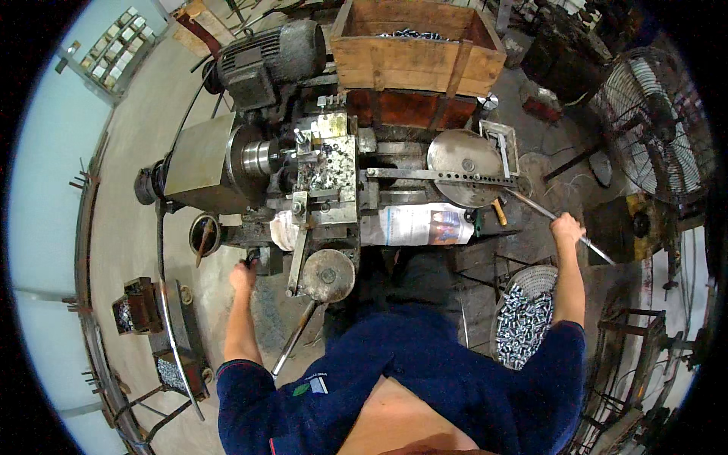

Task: The person operates a lathe to machine metal components, repeatedly picking up small parts from a basket, securing them in the chuck, operating the control levers, and then returning the finished components to the basket.

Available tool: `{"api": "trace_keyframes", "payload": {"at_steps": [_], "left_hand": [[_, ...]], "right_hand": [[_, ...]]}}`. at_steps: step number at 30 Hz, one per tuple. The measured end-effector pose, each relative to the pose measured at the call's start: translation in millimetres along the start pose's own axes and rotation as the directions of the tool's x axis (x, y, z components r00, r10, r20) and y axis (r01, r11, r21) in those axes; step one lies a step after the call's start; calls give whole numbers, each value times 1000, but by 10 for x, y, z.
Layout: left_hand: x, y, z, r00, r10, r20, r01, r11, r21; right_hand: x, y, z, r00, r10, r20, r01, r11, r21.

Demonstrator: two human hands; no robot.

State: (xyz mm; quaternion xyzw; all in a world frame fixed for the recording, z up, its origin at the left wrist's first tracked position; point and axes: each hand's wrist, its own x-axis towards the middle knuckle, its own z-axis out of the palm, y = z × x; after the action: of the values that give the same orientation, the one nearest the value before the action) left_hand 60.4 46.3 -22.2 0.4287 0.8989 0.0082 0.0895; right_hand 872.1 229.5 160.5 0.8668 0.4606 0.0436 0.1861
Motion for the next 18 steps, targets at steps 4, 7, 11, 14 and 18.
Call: {"api": "trace_keyframes", "payload": {"at_steps": [4,7,11,14,18], "left_hand": [[25,-38,660,986,-97,-133,71,980,-187],[230,-506,298,978,171,116,-174,985,18],[56,-71,-66,972,164,169,-186,975,124],[76,-422,427,990,2,144,14,994,-110],[-24,-655,229,940,116,320,64,864,-499]], "right_hand": [[262,-205,10,994,25,-103,-25,1000,-1],[282,-235,129,992,31,-121,-27,999,32],[-88,-235,214,946,-57,-319,90,992,91],[-441,-427,254,913,-155,-379,248,945,212],[-849,-999,-456,677,-366,-638,698,595,399]]}}
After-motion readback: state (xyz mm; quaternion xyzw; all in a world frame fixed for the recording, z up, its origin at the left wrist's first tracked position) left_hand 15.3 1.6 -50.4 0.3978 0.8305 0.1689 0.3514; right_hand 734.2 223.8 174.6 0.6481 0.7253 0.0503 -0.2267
